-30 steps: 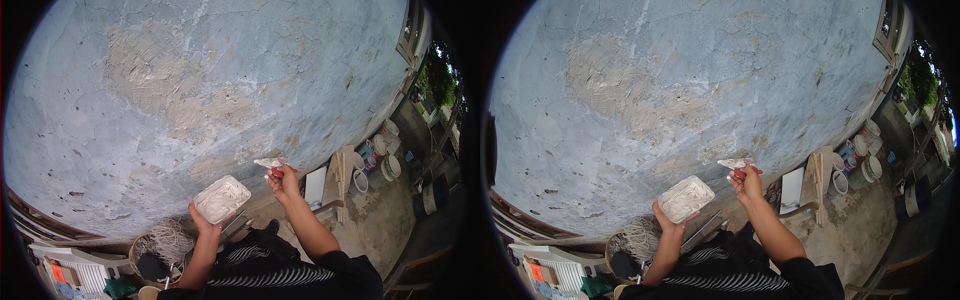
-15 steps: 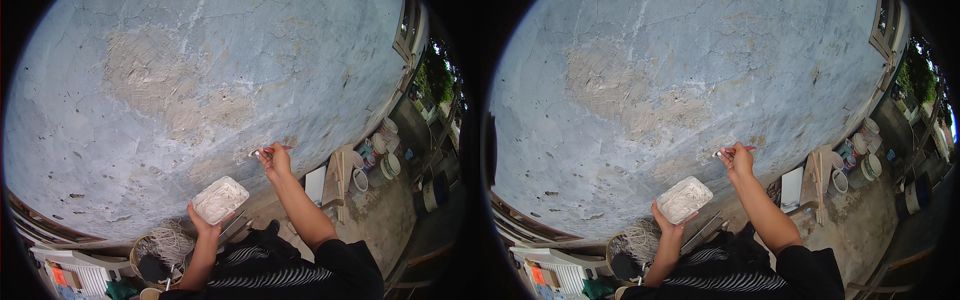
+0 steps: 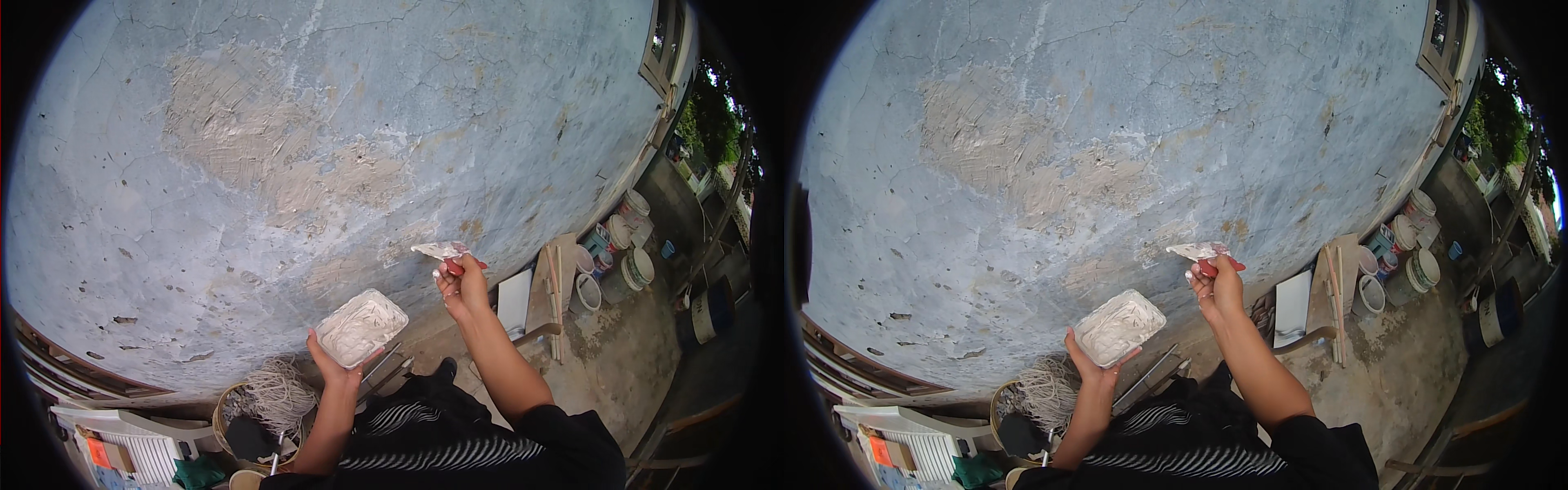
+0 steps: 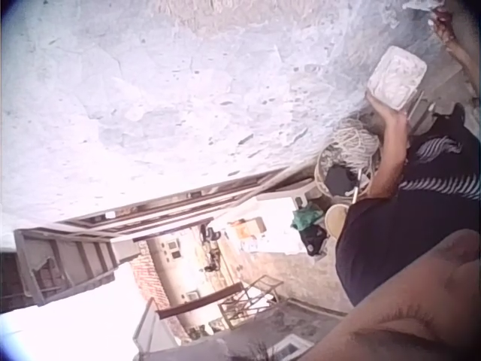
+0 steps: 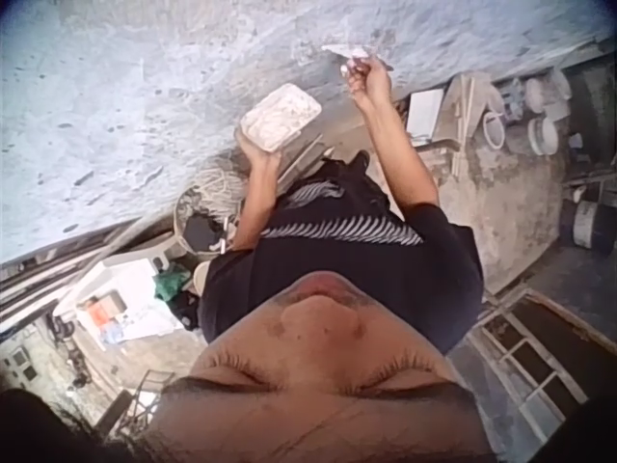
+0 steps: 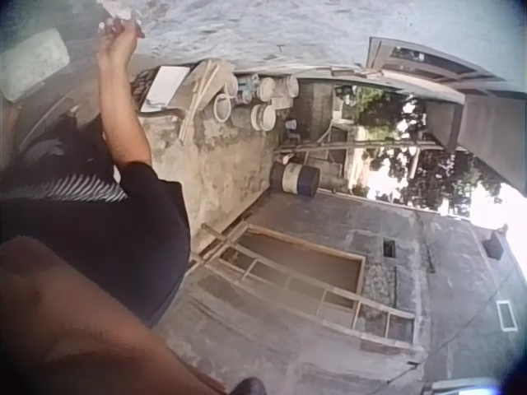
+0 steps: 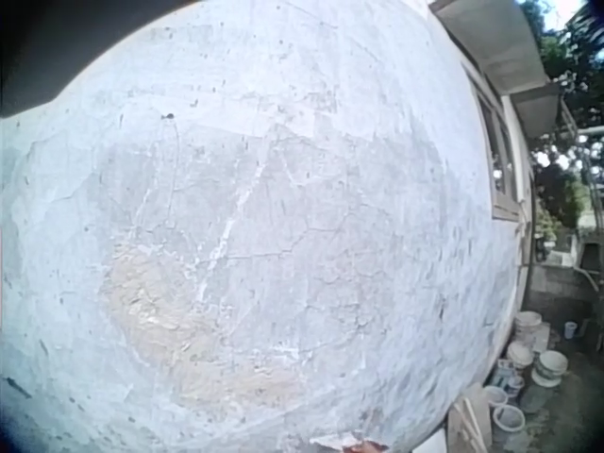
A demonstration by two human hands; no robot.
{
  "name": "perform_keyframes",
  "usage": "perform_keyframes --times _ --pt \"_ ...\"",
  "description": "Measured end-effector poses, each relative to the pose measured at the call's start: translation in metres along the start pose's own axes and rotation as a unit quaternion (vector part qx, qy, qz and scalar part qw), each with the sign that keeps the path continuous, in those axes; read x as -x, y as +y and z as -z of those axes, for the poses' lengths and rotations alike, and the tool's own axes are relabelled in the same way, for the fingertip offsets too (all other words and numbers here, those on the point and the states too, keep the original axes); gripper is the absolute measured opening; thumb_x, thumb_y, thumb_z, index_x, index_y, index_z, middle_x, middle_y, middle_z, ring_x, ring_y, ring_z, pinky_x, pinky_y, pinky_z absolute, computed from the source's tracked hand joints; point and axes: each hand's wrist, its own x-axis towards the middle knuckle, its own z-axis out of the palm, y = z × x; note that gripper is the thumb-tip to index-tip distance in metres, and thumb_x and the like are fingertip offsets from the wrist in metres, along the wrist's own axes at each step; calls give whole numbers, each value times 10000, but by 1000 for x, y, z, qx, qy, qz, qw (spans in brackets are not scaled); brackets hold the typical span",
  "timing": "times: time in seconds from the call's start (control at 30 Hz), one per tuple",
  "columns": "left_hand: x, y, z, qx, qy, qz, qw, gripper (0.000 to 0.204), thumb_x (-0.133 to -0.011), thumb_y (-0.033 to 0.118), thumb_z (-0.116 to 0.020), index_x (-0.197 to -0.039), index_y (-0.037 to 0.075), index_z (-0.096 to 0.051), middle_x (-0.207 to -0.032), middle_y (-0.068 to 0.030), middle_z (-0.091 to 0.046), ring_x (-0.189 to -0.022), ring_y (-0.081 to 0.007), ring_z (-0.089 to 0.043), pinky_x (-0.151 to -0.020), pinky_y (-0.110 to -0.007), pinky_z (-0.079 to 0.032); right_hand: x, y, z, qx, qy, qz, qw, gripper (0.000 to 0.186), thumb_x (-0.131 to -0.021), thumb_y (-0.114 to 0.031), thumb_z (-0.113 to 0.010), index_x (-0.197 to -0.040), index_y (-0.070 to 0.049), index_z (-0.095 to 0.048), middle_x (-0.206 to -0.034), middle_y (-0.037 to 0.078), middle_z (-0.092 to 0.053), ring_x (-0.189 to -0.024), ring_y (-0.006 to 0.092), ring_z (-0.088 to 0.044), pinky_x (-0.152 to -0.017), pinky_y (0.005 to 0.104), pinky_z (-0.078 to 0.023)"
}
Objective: Using a scraper to apply plaster mixture to a hole in an exterior wall.
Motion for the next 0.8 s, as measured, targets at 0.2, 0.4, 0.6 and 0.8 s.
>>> perform_keyframes --times 0.2,0.4,0.6,0.8 --pt "0 -2 2 -3 -9 4 1000 905 -893 749 -335 -1519 98 -389 -1484 -189 -504 -1300 -492 -517 -911 -761 -437 -3 25 6 29 13 -19 999 129 -942 -147 -519 -991 -28 -523 -879 113 -632 -766 225 -676 -736 389 -595" --pt "5 0 -3 -9 -12 7 1000 887 -898 746 -307 -1512 113 -400 -1476 -180 -516 -1293 -488 -526 -902 -757 -443 -18 25 -22 23 -9 11 1000 125 -945 -148 -534 -908 -28 -535 -882 139 -643 -824 251 -681 -815 415 -581" --pt "8 -1 -12 -11 5 16 1000 885 -898 747 -290 -1510 119 -405 -1470 -170 -526 -1287 -485 -534 -896 -753 -445 -28 8 -46 -6 -9 -13 1000 128 -915 -133 -555 -829 -39 -551 -854 123 -630 -833 242 -667 -830 401 -578" --pt "-5 -9 -22 -18 -24 20 999 892 -892 751 -293 -1509 118 -408 -1473 -168 -522 -1291 -481 -531 -912 -745 -444 -17 4 -35 6 -18 -30 999 118 -919 -139 -556 -854 -41 -553 -859 125 -630 -841 238 -671 -817 404 -584"
